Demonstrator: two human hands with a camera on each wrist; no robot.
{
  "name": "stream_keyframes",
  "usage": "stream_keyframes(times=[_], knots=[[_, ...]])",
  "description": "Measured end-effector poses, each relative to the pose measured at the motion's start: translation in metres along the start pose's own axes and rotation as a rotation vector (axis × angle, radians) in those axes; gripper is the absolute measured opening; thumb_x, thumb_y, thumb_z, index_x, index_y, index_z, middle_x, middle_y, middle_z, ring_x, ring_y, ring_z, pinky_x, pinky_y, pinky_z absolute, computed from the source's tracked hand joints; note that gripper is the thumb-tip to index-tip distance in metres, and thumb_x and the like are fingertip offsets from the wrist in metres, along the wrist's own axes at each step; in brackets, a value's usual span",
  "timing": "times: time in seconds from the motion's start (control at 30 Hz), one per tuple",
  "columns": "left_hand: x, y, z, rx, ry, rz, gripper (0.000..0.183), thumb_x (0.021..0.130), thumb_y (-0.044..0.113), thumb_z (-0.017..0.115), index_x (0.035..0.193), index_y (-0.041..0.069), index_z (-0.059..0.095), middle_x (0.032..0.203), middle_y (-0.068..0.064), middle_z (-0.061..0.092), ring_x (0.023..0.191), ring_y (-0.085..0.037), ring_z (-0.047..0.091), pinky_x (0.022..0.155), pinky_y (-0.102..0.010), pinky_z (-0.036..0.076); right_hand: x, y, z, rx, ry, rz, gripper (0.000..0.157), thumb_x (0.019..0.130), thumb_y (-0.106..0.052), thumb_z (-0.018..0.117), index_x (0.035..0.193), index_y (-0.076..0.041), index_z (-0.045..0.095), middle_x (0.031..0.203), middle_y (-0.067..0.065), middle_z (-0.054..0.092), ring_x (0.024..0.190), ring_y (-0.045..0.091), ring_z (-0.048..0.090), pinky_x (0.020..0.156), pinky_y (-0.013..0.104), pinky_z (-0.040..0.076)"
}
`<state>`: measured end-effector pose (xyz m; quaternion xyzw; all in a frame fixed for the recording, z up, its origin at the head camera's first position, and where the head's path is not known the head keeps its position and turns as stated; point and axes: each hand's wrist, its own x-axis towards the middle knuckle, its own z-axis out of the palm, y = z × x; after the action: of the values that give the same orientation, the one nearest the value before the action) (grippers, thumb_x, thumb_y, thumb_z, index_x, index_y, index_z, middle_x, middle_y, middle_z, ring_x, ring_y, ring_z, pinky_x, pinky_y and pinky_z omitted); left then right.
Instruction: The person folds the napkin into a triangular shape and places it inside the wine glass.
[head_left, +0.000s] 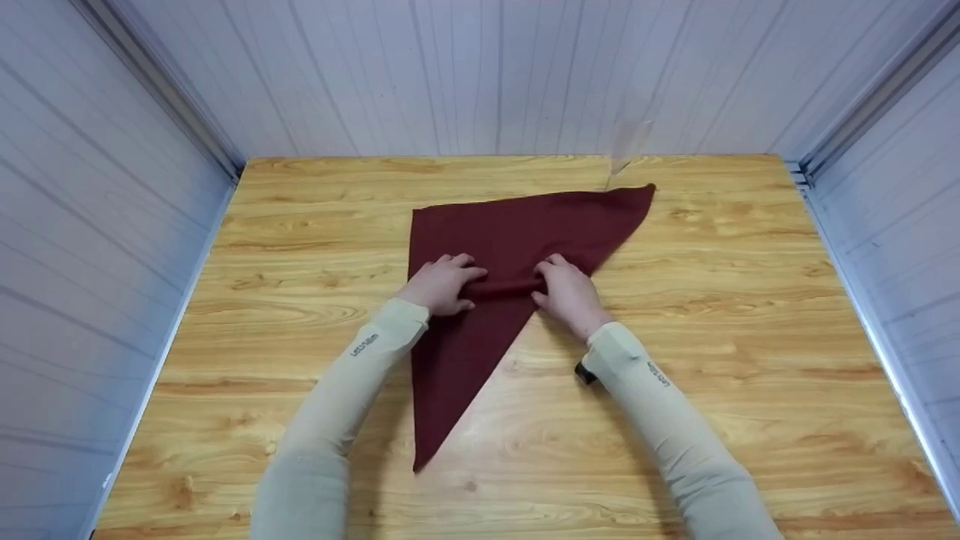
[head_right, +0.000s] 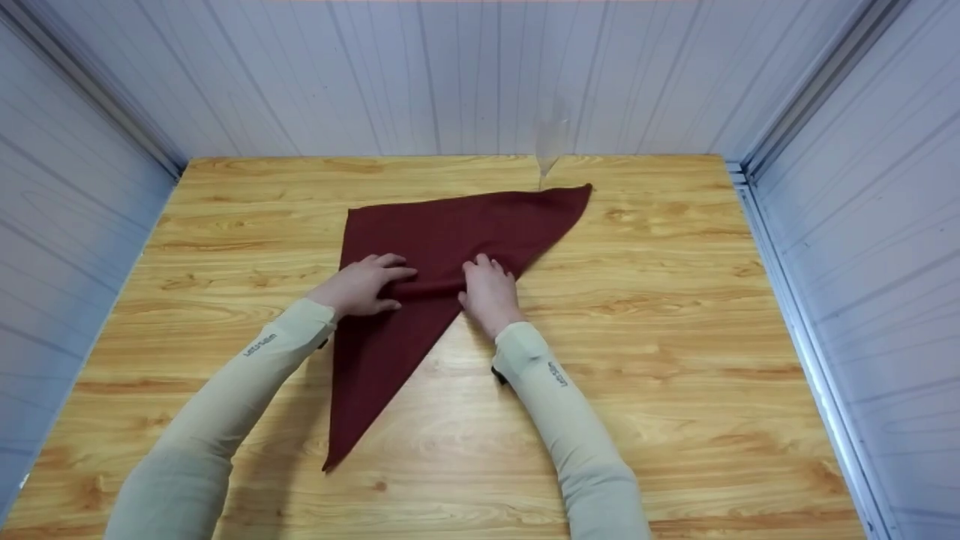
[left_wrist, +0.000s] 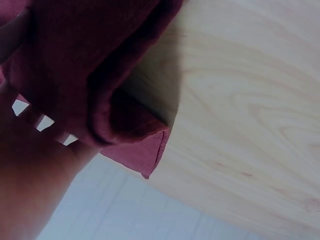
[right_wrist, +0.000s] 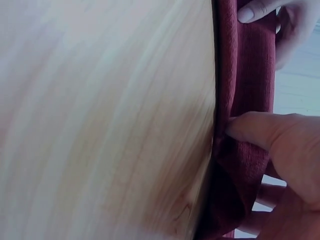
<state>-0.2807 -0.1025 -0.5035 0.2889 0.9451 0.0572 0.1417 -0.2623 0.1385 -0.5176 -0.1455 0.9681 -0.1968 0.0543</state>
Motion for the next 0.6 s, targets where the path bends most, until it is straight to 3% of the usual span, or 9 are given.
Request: stream_keyframes(times=[0.2, 0.5, 0.6], knots=[[-0.011, 0.004, 0.006, 0.000, 0.028, -0.016, 0.056, 0.091, 0.032, 0.066, 0.143, 0.023, 0.047, 0.144, -0.009, 0.040, 0.126, -0.033, 0.040, 0.095, -0.057, 0.041, 0.006, 0.002, -0.001, 0.031, -0.032, -0.028, 0.038, 0.087, -0.018, 0.071, 0.120, -0.003, 0.061, 0.122, 0.010, 0.051, 0.106, 0.028, 0.056, 0.092, 0.039, 0.046], [-0.024, 0.031, 0.014, -0.010, 0.009, -0.143, 0.057, 0.093, 0.034, 0.062, 0.146, 0.027, 0.042, 0.149, -0.010, 0.034, 0.133, -0.035, 0.033, 0.098, -0.058, 0.038, 0.018, 0.013, -0.008, 0.043, -0.107, -0.132, 0.043, 0.085, -0.015, 0.069, 0.125, -0.002, 0.059, 0.128, 0.009, 0.047, 0.113, 0.024, 0.052, 0.096, 0.038, 0.043], [-0.025, 0.039, 0.016, -0.023, 0.015, -0.163, 0.057, 0.093, 0.033, 0.062, 0.146, 0.026, 0.042, 0.149, -0.011, 0.034, 0.132, -0.037, 0.033, 0.096, -0.060, 0.039, 0.021, 0.016, -0.010, 0.010, -0.121, -0.158, 0.042, 0.086, -0.014, 0.069, 0.126, -0.003, 0.059, 0.129, 0.010, 0.048, 0.116, 0.025, 0.051, 0.102, 0.043, 0.038]])
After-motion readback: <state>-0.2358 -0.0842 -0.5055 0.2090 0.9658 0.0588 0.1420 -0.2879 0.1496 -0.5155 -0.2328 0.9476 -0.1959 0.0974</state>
